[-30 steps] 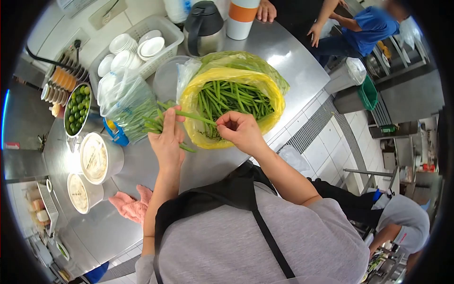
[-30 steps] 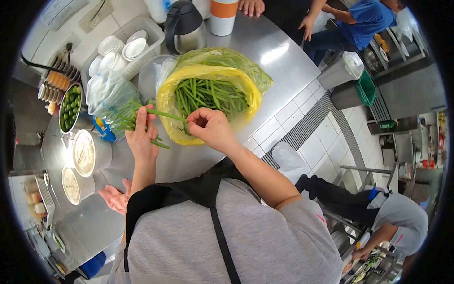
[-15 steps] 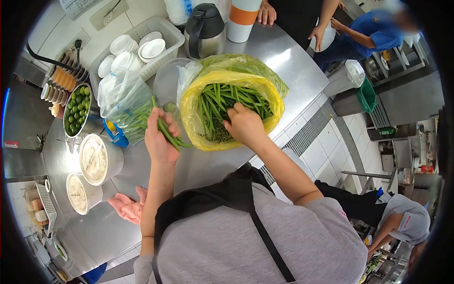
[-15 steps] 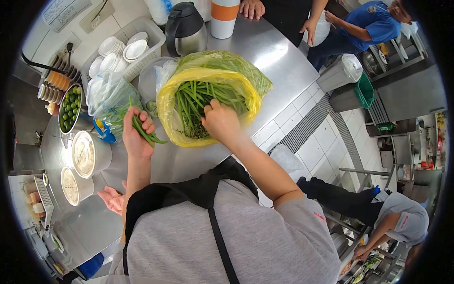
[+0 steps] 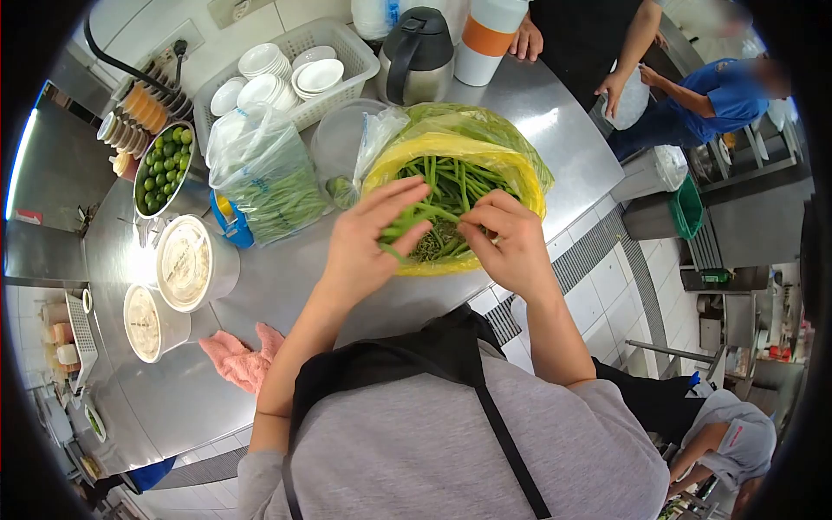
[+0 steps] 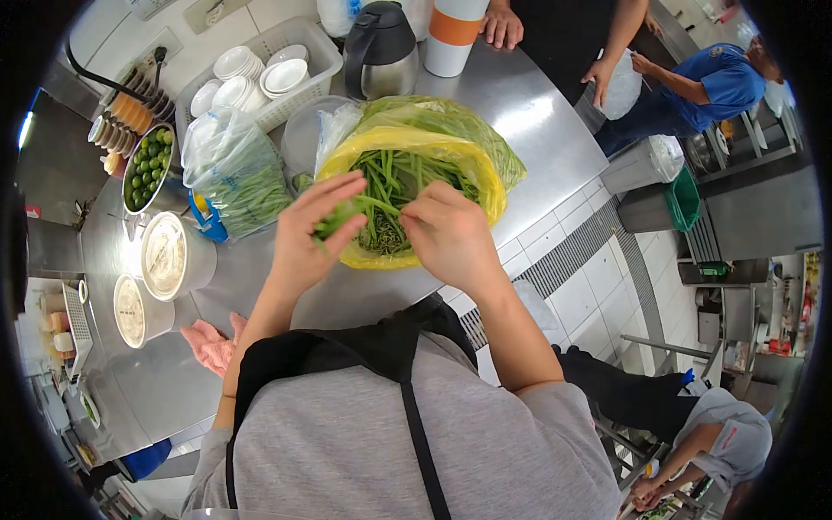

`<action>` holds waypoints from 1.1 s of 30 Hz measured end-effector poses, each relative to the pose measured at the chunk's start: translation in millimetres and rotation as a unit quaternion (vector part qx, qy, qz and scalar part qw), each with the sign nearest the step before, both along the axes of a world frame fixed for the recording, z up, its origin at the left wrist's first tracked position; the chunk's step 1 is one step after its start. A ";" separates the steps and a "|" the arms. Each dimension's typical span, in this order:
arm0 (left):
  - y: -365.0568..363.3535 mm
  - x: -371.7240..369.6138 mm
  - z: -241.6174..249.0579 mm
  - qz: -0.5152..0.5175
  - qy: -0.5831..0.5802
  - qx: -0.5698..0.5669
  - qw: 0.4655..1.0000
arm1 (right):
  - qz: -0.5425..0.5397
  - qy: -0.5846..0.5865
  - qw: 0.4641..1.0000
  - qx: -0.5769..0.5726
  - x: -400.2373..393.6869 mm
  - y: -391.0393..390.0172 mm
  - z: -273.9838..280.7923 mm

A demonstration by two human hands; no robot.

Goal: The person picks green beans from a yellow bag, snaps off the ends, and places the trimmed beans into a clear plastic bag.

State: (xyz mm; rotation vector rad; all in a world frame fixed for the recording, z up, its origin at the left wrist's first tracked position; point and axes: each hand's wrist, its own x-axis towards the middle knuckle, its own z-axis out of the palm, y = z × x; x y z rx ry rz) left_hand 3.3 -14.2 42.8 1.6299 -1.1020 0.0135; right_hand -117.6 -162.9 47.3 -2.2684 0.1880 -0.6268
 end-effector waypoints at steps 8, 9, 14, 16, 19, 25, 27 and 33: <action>-1.7 -6.0 -5.1 -0.088 -0.014 0.124 0.988 | -0.061 -0.108 0.990 0.064 4.5 11.5 8.4; -0.6 -8.7 -5.7 -0.024 0.112 0.104 0.988 | -0.079 -0.119 0.983 0.114 4.7 13.0 9.5; 0.4 7.2 -27.0 0.121 0.324 -0.072 0.936 | -0.038 0.033 0.998 -0.030 9.0 14.8 -18.6; -0.1 12.4 -25.8 0.135 0.306 -0.085 0.939 | 0.003 0.095 0.993 0.068 8.1 21.2 -18.4; 2.1 9.6 -24.4 0.143 0.301 -0.091 0.938 | 0.069 0.165 0.970 0.162 9.1 31.3 -18.6; 3.2 1.5 -13.4 0.101 0.374 -0.175 0.905 | 0.019 0.099 0.960 0.261 11.4 33.1 -23.0; 3.6 1.3 -13.1 0.089 0.392 -0.208 0.892 | -0.012 0.063 0.953 0.295 12.7 27.1 -21.4; 3.2 -9.7 -8.0 0.054 0.422 -0.278 0.861 | -0.055 -0.148 0.894 0.419 20.4 23.2 -15.0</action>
